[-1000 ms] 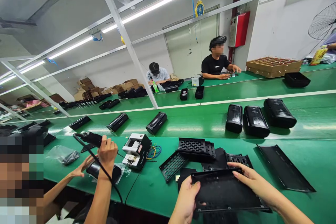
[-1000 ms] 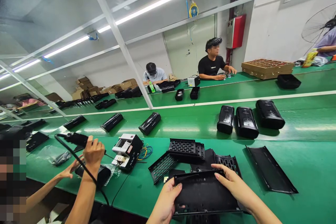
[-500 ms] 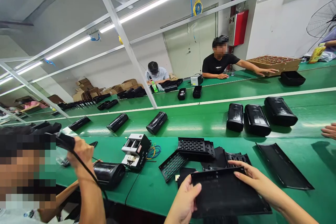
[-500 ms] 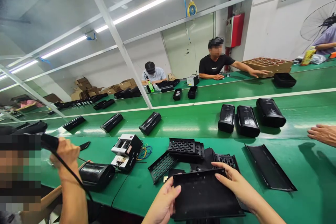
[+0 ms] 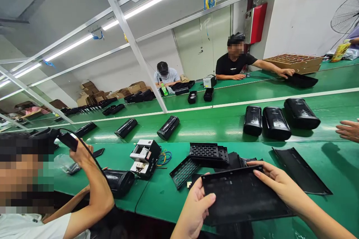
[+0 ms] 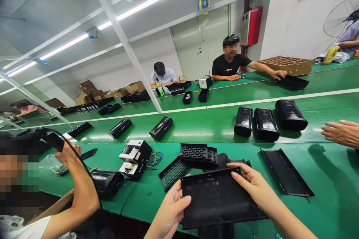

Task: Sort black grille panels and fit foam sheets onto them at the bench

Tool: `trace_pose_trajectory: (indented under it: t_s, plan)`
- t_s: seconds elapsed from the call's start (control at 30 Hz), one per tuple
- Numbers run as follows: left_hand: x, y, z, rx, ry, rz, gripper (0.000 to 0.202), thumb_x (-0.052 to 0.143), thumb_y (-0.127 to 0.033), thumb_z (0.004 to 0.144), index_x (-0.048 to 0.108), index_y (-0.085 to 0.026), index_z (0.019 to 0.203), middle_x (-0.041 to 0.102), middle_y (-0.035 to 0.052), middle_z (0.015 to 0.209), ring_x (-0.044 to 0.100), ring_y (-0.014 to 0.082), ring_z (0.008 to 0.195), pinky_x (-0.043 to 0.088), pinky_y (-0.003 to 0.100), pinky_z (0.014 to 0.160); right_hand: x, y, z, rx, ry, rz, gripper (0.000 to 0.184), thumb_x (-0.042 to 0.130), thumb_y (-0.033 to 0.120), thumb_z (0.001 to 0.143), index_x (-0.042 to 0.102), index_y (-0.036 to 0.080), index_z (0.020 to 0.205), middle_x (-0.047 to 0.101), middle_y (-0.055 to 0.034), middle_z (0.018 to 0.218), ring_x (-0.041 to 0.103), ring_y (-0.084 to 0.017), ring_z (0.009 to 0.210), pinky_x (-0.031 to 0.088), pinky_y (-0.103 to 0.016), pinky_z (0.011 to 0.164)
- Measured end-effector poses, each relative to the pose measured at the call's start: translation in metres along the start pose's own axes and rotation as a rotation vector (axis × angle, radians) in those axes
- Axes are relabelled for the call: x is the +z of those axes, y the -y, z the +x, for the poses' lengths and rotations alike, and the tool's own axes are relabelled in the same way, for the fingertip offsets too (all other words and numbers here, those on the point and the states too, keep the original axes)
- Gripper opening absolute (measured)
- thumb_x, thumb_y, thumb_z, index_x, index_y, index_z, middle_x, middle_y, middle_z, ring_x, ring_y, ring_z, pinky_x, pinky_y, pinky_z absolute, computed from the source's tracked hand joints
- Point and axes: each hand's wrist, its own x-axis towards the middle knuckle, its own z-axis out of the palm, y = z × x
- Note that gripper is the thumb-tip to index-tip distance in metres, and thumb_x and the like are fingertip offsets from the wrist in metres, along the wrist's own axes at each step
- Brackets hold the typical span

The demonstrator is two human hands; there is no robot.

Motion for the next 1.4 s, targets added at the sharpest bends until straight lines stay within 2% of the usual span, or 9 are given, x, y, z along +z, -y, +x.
trace_pose_trajectory:
  t_s: [0.13, 0.23, 0.33, 0.5, 0.73, 0.83, 1.0, 1.27, 1.4]
  plan:
    - [0.004, -0.006, -0.003, 0.027, 0.042, -0.008, 0.044, 0.057, -0.016, 0.069, 0.045, -0.020, 0.112, 0.059, 0.0084, 0.105, 0.053, 0.0204, 0.098, 0.041, 0.032, 0.083, 0.001, 0.010, -0.003, 0.006, -0.038, -0.024, 0.053, 0.052, 0.049, 0.068, 0.048, 0.020, 0.112, 0.061, -0.0087, 0.097, 0.058, -0.024, 0.078, 0.049, -0.032, 0.063]
    - [0.006, -0.010, -0.005, 0.037, 0.038, 0.007, 0.049, 0.059, -0.015, 0.067, 0.044, -0.022, 0.114, 0.058, 0.0083, 0.106, 0.053, 0.0216, 0.098, 0.041, 0.034, 0.084, 0.001, 0.018, -0.009, 0.029, -0.036, 0.042, 0.056, 0.050, 0.049, 0.069, 0.045, 0.020, 0.115, 0.062, -0.0090, 0.097, 0.059, -0.024, 0.078, 0.050, -0.034, 0.064]
    - [0.009, -0.013, -0.008, 0.063, 0.034, -0.011, 0.051, 0.061, -0.016, 0.065, 0.044, -0.021, 0.113, 0.057, 0.0091, 0.109, 0.052, 0.0233, 0.099, 0.041, 0.036, 0.085, -0.001, 0.023, -0.014, 0.012, -0.113, 0.109, 0.057, 0.057, 0.046, 0.064, 0.048, 0.019, 0.114, 0.062, -0.0098, 0.098, 0.058, -0.026, 0.083, 0.050, -0.033, 0.068]
    - [0.014, -0.013, -0.011, 0.158, 0.014, 0.013, 0.059, 0.067, -0.013, 0.057, 0.046, -0.021, 0.111, 0.057, 0.0098, 0.108, 0.050, 0.0246, 0.103, 0.040, 0.035, 0.086, -0.004, 0.026, -0.021, -0.041, -0.193, 0.054, 0.059, 0.062, 0.045, 0.060, 0.050, 0.020, 0.112, 0.062, -0.0094, 0.101, 0.055, -0.028, 0.091, 0.049, -0.034, 0.073]
    - [0.017, -0.010, -0.008, 0.149, 0.039, 0.094, 0.065, 0.071, -0.014, 0.050, 0.047, -0.019, 0.110, 0.057, 0.0117, 0.109, 0.054, 0.0249, 0.095, 0.045, 0.033, 0.078, -0.005, 0.030, -0.021, 0.052, -0.272, 0.012, 0.062, 0.061, 0.050, 0.057, 0.053, 0.018, 0.110, 0.064, -0.0090, 0.095, 0.057, -0.030, 0.086, 0.052, -0.033, 0.062]
    - [0.014, -0.009, -0.005, 0.139, 0.035, 0.092, 0.064, 0.072, -0.017, 0.049, 0.048, -0.017, 0.108, 0.057, 0.0129, 0.108, 0.054, 0.0254, 0.095, 0.045, 0.033, 0.079, -0.006, 0.030, -0.019, 0.028, -0.255, -0.023, 0.061, 0.062, 0.051, 0.056, 0.056, 0.018, 0.107, 0.064, -0.0088, 0.097, 0.057, -0.030, 0.088, 0.053, -0.033, 0.064]
    - [0.009, -0.009, -0.001, 0.046, -0.049, 0.049, 0.051, 0.066, -0.024, 0.059, 0.050, -0.017, 0.107, 0.060, 0.0120, 0.100, 0.059, 0.0226, 0.085, 0.046, 0.034, 0.075, -0.007, 0.023, -0.015, 0.025, -0.228, 0.011, 0.060, 0.064, 0.047, 0.055, 0.056, 0.019, 0.107, 0.063, -0.0079, 0.099, 0.055, -0.030, 0.093, 0.051, -0.034, 0.070]
    - [0.011, -0.009, 0.000, 0.096, -0.001, 0.039, 0.055, 0.070, -0.018, 0.053, 0.051, -0.015, 0.104, 0.061, 0.0138, 0.100, 0.055, 0.0259, 0.093, 0.043, 0.038, 0.081, -0.006, 0.019, -0.008, 0.058, -0.257, 0.017, 0.055, 0.064, 0.046, 0.056, 0.059, 0.019, 0.104, 0.068, -0.0056, 0.085, 0.057, -0.028, 0.089, 0.050, -0.032, 0.073]
    - [0.009, -0.012, 0.000, 0.062, -0.008, 0.007, 0.046, 0.065, -0.020, 0.061, 0.051, -0.018, 0.104, 0.061, 0.0106, 0.100, 0.057, 0.0221, 0.089, 0.044, 0.033, 0.078, -0.003, 0.020, -0.007, 0.091, -0.210, 0.047, 0.060, 0.063, 0.048, 0.057, 0.056, 0.018, 0.108, 0.067, -0.0082, 0.088, 0.058, -0.029, 0.087, 0.052, -0.033, 0.066]
